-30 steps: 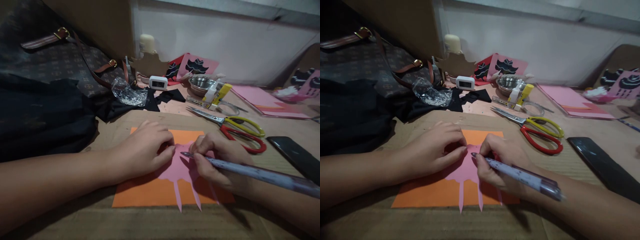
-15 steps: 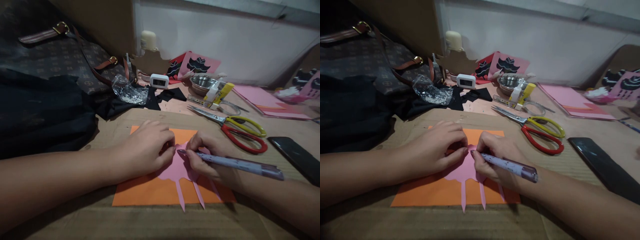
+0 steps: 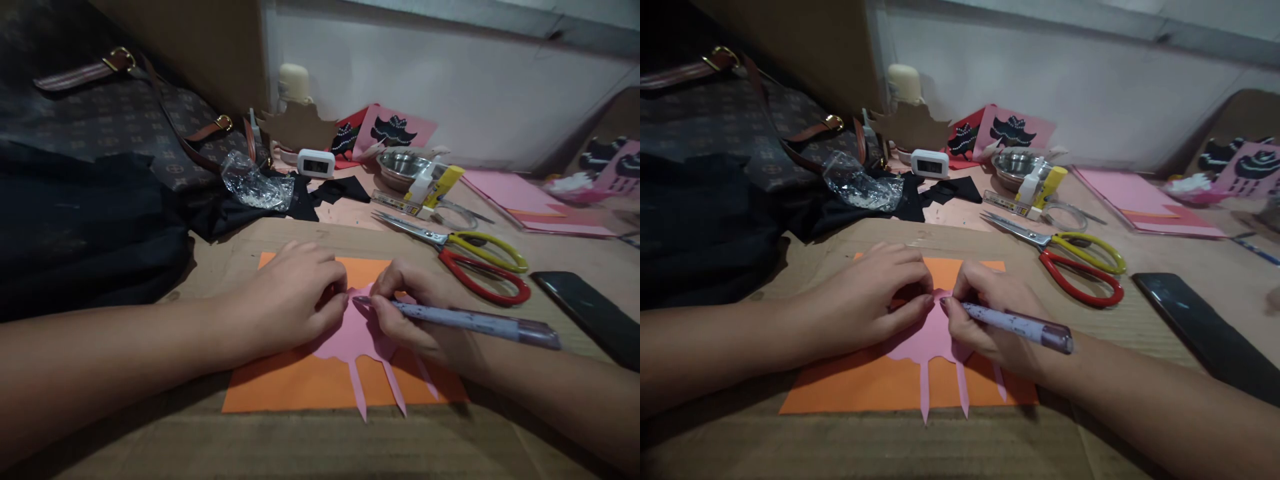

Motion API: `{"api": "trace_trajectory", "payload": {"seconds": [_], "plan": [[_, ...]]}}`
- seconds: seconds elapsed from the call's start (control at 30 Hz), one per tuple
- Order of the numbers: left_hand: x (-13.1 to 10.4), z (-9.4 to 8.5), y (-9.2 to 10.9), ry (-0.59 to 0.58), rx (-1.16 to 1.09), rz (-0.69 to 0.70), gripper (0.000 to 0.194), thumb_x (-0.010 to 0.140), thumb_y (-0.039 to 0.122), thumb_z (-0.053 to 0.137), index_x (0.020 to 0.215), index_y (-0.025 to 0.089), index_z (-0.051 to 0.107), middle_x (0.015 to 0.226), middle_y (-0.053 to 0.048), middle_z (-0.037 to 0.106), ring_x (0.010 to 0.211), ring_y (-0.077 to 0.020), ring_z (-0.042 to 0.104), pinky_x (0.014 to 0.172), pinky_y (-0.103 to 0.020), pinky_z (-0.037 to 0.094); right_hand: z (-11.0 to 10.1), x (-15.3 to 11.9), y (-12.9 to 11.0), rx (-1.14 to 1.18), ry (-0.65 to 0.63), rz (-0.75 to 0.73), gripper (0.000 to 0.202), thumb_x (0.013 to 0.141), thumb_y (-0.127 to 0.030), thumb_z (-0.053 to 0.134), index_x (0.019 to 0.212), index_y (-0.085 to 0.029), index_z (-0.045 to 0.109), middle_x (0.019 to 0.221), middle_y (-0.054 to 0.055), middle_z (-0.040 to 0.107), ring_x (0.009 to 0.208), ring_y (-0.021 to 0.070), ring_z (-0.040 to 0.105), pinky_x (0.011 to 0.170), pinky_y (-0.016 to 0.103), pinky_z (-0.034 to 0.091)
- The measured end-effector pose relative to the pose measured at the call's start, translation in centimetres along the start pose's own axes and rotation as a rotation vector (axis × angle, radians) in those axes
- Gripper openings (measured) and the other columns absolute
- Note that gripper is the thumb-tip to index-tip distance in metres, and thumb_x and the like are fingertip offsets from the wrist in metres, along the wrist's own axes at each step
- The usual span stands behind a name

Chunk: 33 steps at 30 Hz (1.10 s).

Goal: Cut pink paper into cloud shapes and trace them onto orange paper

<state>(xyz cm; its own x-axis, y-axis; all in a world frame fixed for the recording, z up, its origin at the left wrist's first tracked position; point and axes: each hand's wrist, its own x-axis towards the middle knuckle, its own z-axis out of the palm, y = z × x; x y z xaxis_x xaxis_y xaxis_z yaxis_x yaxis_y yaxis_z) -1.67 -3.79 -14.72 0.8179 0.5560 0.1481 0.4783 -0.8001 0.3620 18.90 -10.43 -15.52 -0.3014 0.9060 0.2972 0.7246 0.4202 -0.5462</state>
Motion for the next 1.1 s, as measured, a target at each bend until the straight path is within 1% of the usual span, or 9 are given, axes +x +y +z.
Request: {"api": "trace_trajectory", "payload": {"seconds": [0.13,0.23,0.43,0.63,0.8,0.93,1.1], "plan": [[0.01,0.05,-0.07,0.004,0.002,0.009,0.02,0.093,0.029,0.051,0.085,0.017,0.065,0.088,-0.005,0.064,0.085,-0.0222,0.055,0.077,-0.038,0.04,-0.03,-0.01,-0.07,0.002,0.016,-0.025,0.018,0.09,-0.027,0.055,0.073,-0.023,0.05,0.059,-0.003,0.06,0.048,0.0111,0.051,0.044,0.024,0.037],[-0.03,0.04,-0.14,0.0,0.014,0.012,0.022,0.094,0.03,0.05,0.084,0.017,0.065,0.087,-0.005,0.064,0.083,-0.0222,0.055,0.076,-0.038,0.04,-0.04,-0.09,-0.01,0.009,0.024,-0.054,0.017,0.09,-0.026,0.055,0.074,-0.023,0.05,0.06,-0.003,0.062,0.048,0.011,0.052,0.045,0.024,0.038],[-0.16,-0.03,0.0,-0.001,0.017,0.009,0.022,0.093,0.029,0.05,0.083,0.017,0.065,0.087,-0.006,0.064,0.084,-0.0225,0.055,0.076,-0.039,0.04,0.03,-0.03,0.02,0.017,0.036,-0.041,0.018,0.089,-0.027,0.056,0.073,-0.024,0.049,0.057,-0.004,0.059,0.047,0.0114,0.05,0.043,0.024,0.035],[-0.16,0.01,0.01,-0.006,0.014,0.004,0.021,0.093,0.029,0.05,0.084,0.017,0.065,0.087,-0.006,0.063,0.084,-0.0227,0.055,0.077,-0.039,0.04,-0.05,0.03,0.06,0.043,0.001,-0.019,0.02,0.092,-0.03,0.056,0.074,-0.023,0.05,0.059,-0.003,0.06,0.048,0.0121,0.052,0.044,0.026,0.038],[-0.16,0.0,-0.05,-0.005,0.007,0.01,0.021,0.094,0.029,0.05,0.084,0.017,0.064,0.087,-0.005,0.063,0.085,-0.0224,0.054,0.078,-0.039,0.04,-0.02,-0.01,0.32,0.028,-0.014,-0.042,0.016,0.091,-0.026,0.054,0.076,-0.024,0.049,0.063,-0.003,0.064,0.052,0.0137,0.056,0.047,0.027,0.04],[-0.1,-0.08,-0.02,-0.004,0.005,0.014,0.021,0.094,0.029,0.05,0.083,0.017,0.064,0.087,-0.005,0.063,0.085,-0.0227,0.055,0.079,-0.039,0.04,0.03,-0.08,0.3,0.043,0.014,-0.028,0.017,0.092,-0.029,0.054,0.076,-0.024,0.049,0.064,-0.001,0.065,0.053,0.0145,0.057,0.047,0.028,0.041],[-0.01,-0.05,-0.02,-0.002,-0.001,0.012,0.02,0.093,0.028,0.051,0.084,0.017,0.064,0.088,-0.006,0.064,0.085,-0.0227,0.055,0.078,-0.039,0.041,0.12,0.03,0.13,0.006,0.045,-0.045,0.018,0.091,-0.028,0.057,0.075,-0.024,0.049,0.06,-0.003,0.063,0.048,0.0121,0.054,0.045,0.025,0.039]]}}
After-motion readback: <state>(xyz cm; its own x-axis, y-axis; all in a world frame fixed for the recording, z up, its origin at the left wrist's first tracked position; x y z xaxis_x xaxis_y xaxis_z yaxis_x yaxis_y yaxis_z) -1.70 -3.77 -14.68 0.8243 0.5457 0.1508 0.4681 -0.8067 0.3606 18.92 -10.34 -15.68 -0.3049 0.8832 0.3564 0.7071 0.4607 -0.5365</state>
